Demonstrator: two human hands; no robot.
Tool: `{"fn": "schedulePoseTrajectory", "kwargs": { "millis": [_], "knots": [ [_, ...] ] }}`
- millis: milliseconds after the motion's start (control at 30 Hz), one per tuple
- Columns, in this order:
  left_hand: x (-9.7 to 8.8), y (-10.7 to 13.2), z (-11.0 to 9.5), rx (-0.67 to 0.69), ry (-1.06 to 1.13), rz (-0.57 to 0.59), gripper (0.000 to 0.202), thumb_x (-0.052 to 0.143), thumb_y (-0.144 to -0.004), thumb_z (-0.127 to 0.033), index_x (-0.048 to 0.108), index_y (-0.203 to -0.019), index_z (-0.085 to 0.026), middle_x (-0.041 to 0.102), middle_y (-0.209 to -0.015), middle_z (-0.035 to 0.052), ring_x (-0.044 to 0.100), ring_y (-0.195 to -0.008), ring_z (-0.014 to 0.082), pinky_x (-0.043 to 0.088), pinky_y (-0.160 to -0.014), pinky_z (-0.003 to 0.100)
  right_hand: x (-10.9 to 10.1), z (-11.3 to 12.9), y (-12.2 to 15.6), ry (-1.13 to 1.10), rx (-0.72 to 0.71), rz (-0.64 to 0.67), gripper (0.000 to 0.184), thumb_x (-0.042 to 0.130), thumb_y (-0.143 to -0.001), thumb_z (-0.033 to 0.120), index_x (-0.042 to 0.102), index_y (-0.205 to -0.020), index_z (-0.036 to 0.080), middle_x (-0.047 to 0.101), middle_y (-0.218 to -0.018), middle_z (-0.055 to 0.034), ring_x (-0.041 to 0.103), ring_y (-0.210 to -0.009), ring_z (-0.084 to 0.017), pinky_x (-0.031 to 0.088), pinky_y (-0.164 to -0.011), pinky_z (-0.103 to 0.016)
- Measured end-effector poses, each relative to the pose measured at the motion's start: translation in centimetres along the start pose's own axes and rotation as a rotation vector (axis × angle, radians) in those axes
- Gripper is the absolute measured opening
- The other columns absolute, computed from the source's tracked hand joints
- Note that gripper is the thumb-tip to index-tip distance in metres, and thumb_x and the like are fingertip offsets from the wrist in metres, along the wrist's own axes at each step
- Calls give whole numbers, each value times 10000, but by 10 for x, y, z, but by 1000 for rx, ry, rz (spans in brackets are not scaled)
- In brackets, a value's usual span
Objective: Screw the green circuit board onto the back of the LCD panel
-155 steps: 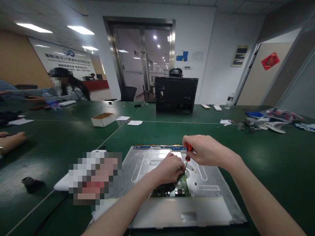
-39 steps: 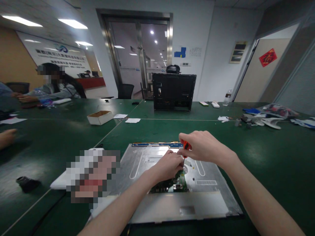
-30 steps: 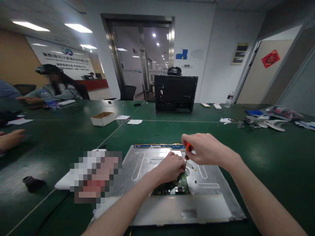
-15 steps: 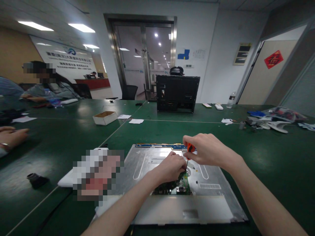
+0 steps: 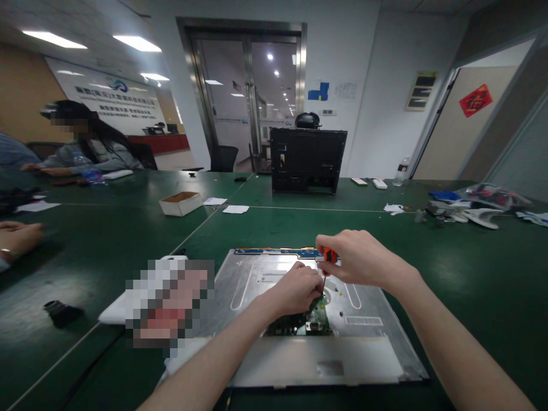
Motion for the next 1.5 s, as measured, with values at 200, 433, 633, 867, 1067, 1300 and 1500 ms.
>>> {"fn": "schedulePoseTrajectory", "kwargs": {
  "millis": [200,433,633,867,1067,1300,1500],
  "knots": [
    [0,-2,0,1,-3,16,111,576,-769,-98,612,-703,-180,675,-790,11,604,-834,199,369,-814,327,-1,1,-3,48,40,29,205,494,-866,393,587,-798,224,630,-660,-21,544,-565,-142,183,-482,-256],
    [0,-2,0,-2,33,15,112,581,-779,-87,623,-732,-180,681,-824,9,605,-838,192,372,-807,318,-1,3,0,-3,-19,0,159,558,-806,356,563,-902,230,627,-693,-4,519,-573,-132,191,-488,-252],
    [1,-1,-1,12,17,4,95,592,-785,-99,639,-767,-180,680,-870,29,598,-890,208,369,-844,329,0,1,-3,40,13,-7,165,497,-853,367,571,-804,228,610,-630,-5,492,-527,-122,166,-477,-255],
    [1,0,-1,6,25,-3,98,587,-789,-95,627,-751,-176,679,-835,18,601,-861,198,371,-835,327,-1,1,-1,-4,10,21,183,548,-822,393,576,-881,222,637,-701,-16,534,-589,-138,184,-498,-256],
    [0,0,-2,-2,12,3,101,583,-784,-93,613,-735,-176,667,-801,11,599,-814,187,375,-811,321,0,1,-3,26,26,20,96,538,-824,312,569,-874,236,643,-707,-8,535,-581,-136,183,-485,-256],
    [-1,0,-2,5,14,-11,88,581,-790,-113,605,-741,-181,670,-845,13,594,-871,199,370,-844,333,0,1,-1,67,31,7,199,540,-839,437,559,-856,240,633,-677,-5,535,-566,-140,176,-483,-255],
    [0,-1,-1,1,-8,16,117,563,-788,-108,582,-695,-176,654,-783,12,595,-811,195,380,-809,332,1,1,-2,25,5,6,96,533,-834,322,543,-867,232,638,-698,1,532,-572,-134,179,-476,-255]
  ]
}}
Point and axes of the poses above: each hand's wrist, its own y-axis away from the middle knuckle, its own x-axis out of the palm, z = x × y, the point moved 3 cm from there along -y, towards the middle knuckle
